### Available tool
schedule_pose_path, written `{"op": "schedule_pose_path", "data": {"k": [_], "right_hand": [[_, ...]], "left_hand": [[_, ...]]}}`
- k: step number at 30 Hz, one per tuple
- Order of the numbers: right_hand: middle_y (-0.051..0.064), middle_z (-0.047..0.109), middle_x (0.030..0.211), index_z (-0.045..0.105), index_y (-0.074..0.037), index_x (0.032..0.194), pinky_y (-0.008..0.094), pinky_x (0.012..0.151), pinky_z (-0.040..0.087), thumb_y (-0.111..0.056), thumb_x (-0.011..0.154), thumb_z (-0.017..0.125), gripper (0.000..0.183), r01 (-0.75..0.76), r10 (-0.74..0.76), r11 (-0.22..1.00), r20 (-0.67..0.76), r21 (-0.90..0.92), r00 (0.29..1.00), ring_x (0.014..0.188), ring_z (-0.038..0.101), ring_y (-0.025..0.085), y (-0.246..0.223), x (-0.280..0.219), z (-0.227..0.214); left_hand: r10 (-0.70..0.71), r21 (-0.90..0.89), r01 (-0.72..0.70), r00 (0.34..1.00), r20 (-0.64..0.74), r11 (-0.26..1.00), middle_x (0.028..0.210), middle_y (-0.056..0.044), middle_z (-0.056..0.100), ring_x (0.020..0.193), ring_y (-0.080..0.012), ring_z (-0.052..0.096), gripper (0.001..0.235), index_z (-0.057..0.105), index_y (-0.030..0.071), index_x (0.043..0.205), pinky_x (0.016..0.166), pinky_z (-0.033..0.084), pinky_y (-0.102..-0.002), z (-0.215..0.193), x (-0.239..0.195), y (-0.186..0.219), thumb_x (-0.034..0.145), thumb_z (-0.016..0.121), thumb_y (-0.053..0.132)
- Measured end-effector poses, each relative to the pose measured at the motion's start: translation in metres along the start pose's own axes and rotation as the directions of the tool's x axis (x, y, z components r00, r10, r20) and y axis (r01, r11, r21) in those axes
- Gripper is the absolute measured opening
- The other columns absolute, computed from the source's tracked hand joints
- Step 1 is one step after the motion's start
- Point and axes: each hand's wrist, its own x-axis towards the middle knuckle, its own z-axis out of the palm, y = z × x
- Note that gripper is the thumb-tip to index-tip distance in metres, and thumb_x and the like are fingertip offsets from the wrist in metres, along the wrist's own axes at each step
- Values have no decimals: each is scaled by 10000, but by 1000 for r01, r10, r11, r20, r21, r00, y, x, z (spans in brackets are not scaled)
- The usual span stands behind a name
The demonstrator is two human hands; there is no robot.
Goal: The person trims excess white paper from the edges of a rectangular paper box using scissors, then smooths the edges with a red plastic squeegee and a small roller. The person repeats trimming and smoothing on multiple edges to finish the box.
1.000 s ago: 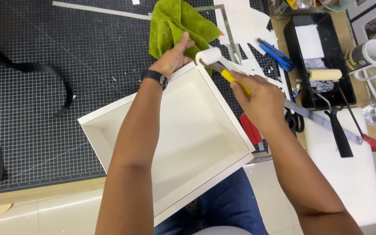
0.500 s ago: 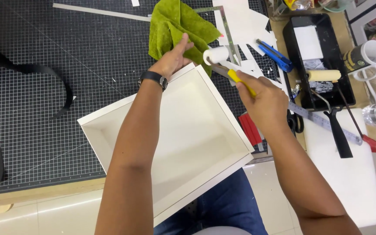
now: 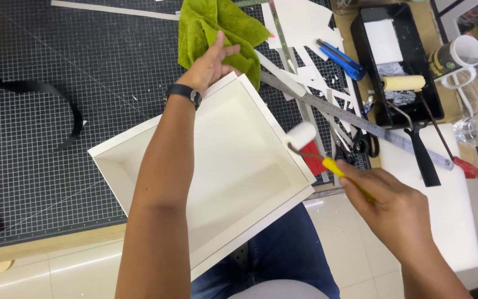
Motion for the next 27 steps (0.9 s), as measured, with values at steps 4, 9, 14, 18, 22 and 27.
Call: {"op": "schedule_pose_path", "data": {"k": [4, 9, 14, 18, 22, 27], "right_hand": [[-83, 584, 785, 659, -388, 1413, 306, 465, 359, -282, 1021, 692, 407, 42, -43, 998, -16, -43, 999, 556, 510, 102, -9, 19, 21], [-26, 601, 755, 731, -333, 1325, 311, 377, 330, -311, 1018, 710, 308, 97, -105, 993, -129, -66, 986, 454, 516, 162, -13, 86, 95], [-9, 628, 768, 737, -323, 1317, 341, 397, 385, -304, 1024, 690, 297, 101, -103, 995, -163, -18, 981, 501, 573, 197, -15, 88, 93], [-42, 671, 825, 645, -377, 1398, 326, 401, 404, -305, 994, 673, 411, 18, -17, 1000, 98, -7, 995, 560, 575, 136, 3, 21, 41], [-136, 750, 958, 708, -394, 1304, 296, 520, 492, -314, 908, 726, 405, -122, 122, 992, 159, -12, 980, 743, 679, 36, 7, -22, -23], [-120, 712, 923, 705, -325, 1343, 300, 471, 455, -292, 955, 713, 389, -25, 30, 997, 63, -73, 998, 615, 602, 78, 5, -23, -23]], "left_hand": [[-12, 38, 12, 1000, -5, 999, 1732, -108, 132, 1541, -372, 313, 1312, 182, 132, 1624, 1239, 50, -611, 4, -4, 5, 568, 59, 901], [-13, 9, 13, 1000, -10, 1000, 1734, -110, 121, 1542, -385, 303, 1321, 202, 126, 1626, 1230, 54, -621, 0, 0, -4, 567, 93, 909], [-34, -52, 36, 999, 31, 998, 1693, -215, 222, 1553, -410, 252, 1347, 197, 161, 1633, 1217, 70, -635, -8, 6, -9, 531, 142, 934], [-3, 24, 3, 1000, -8, 1000, 1733, -94, 145, 1507, -338, 413, 1368, 204, 122, 1623, 1231, 48, -618, -2, -3, 0, 526, 105, 934], [-11, 102, 10, 1000, 3, 995, 946, -70, 708, 1560, -368, 359, 1283, 240, 104, 1637, 1270, 90, -590, 0, -10, 20, 619, 66, 865], [196, 308, -147, 971, -135, 940, 1017, -20, 701, 1060, -160, 675, 1202, 413, 167, 1546, 1016, 467, -415, 20, -15, 43, 651, 118, 912]]}}
